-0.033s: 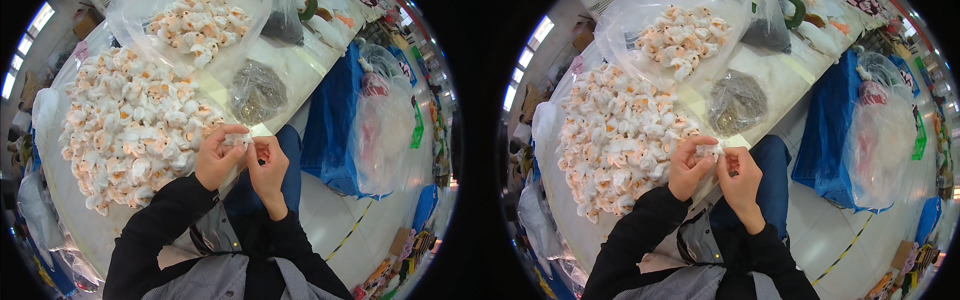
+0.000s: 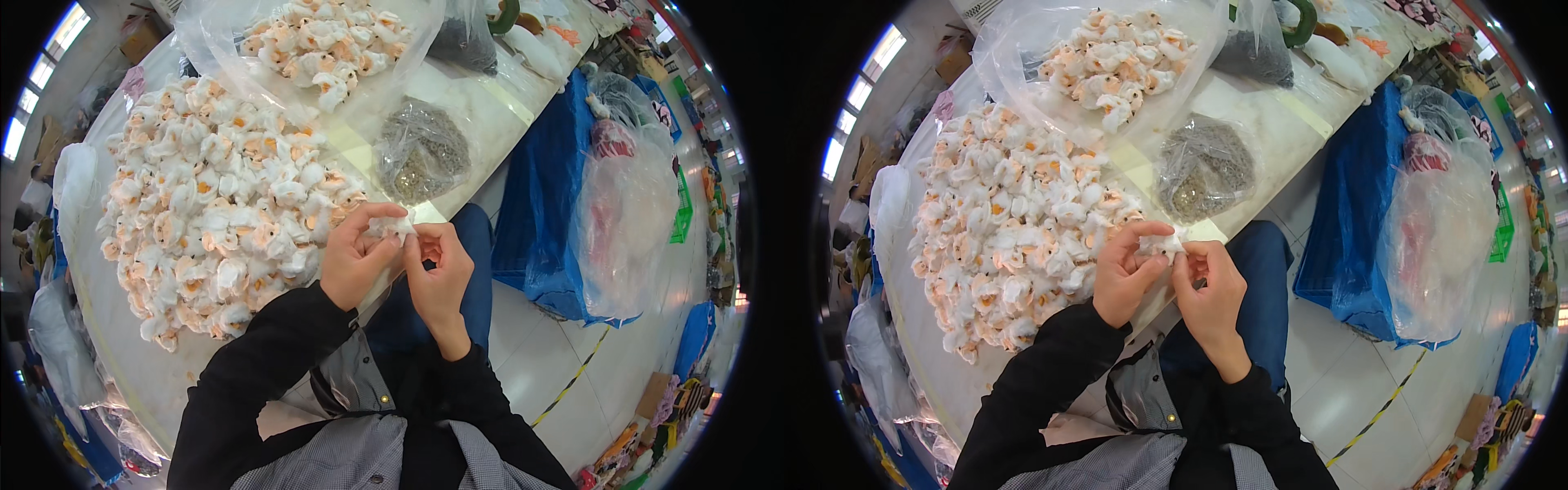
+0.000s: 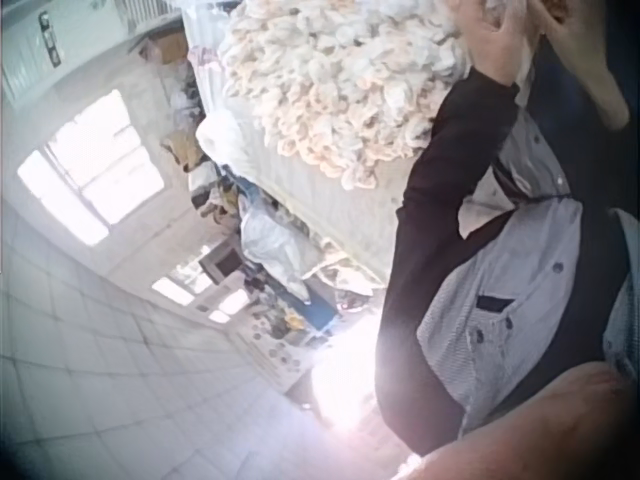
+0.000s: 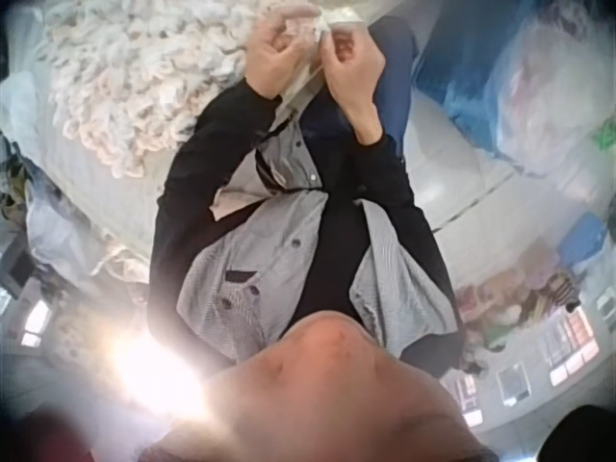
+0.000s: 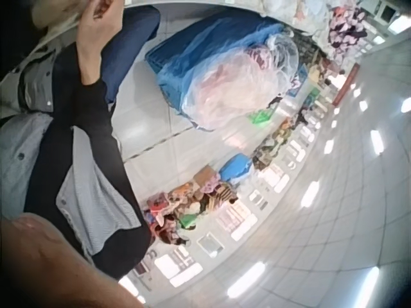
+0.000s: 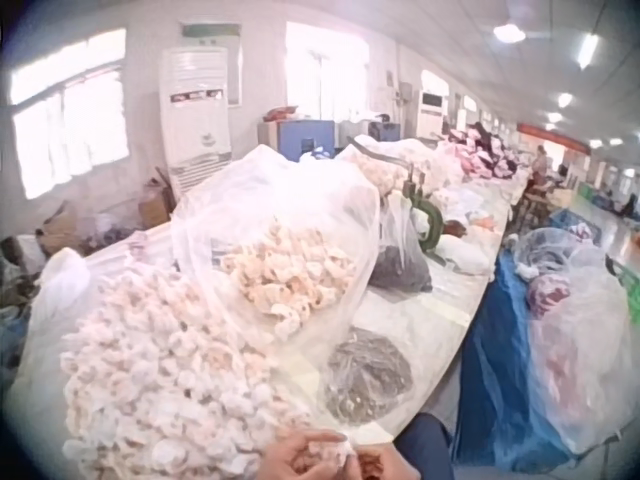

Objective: The person assembles small white stuffed toys by inserting small components into each toy one at a time. The person handles the toys and components by hand, placing finished units into a plastic bag on the table.

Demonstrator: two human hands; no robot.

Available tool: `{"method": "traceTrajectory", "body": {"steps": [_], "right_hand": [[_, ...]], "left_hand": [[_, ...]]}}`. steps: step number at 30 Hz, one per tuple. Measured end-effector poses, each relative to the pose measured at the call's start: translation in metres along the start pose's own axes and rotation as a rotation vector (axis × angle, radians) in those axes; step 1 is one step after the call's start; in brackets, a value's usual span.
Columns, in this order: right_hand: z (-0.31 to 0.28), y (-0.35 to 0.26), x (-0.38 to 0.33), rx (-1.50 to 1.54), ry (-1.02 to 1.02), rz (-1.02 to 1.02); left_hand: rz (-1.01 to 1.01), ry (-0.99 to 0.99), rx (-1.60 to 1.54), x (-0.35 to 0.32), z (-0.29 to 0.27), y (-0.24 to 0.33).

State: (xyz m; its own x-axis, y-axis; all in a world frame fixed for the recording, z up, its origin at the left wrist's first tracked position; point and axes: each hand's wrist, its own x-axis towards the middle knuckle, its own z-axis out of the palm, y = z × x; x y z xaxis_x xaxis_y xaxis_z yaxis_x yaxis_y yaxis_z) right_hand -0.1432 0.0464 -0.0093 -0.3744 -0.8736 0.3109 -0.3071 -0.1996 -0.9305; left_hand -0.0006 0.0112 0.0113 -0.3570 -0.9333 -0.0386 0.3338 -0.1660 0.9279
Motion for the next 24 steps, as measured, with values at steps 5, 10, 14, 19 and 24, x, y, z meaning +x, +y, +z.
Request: {"method": "traceTrajectory", "body": {"steps": [5, 10, 14, 19, 24], "right_hand": [[-0.003, -0.002, -0.007, -0.05, -0.025, -0.02], [-0.003, 0.003, -0.008, -0.038, -0.029, -0.026], [-0.008, 0.007, -0.005, -0.041, -0.034, -0.017], [-0.009, 0.013, -0.005, -0.074, -0.016, -0.101], [-0.002, 0.015, 0.0, -0.063, -0.028, -0.127]], "left_hand": [[-0.031, 0.022, 0.001, 0.002, -0.003, -0.006], [-0.062, 0.024, -0.012, 0.004, -0.003, -0.007], [-0.049, -0.018, 0.066, 0.004, -0.005, -0.016], [-0.108, -0.039, 0.161, -0.002, -0.006, -0.012], [-0.055, -0.023, 0.052, 0.004, -0.006, -0.012]]}}
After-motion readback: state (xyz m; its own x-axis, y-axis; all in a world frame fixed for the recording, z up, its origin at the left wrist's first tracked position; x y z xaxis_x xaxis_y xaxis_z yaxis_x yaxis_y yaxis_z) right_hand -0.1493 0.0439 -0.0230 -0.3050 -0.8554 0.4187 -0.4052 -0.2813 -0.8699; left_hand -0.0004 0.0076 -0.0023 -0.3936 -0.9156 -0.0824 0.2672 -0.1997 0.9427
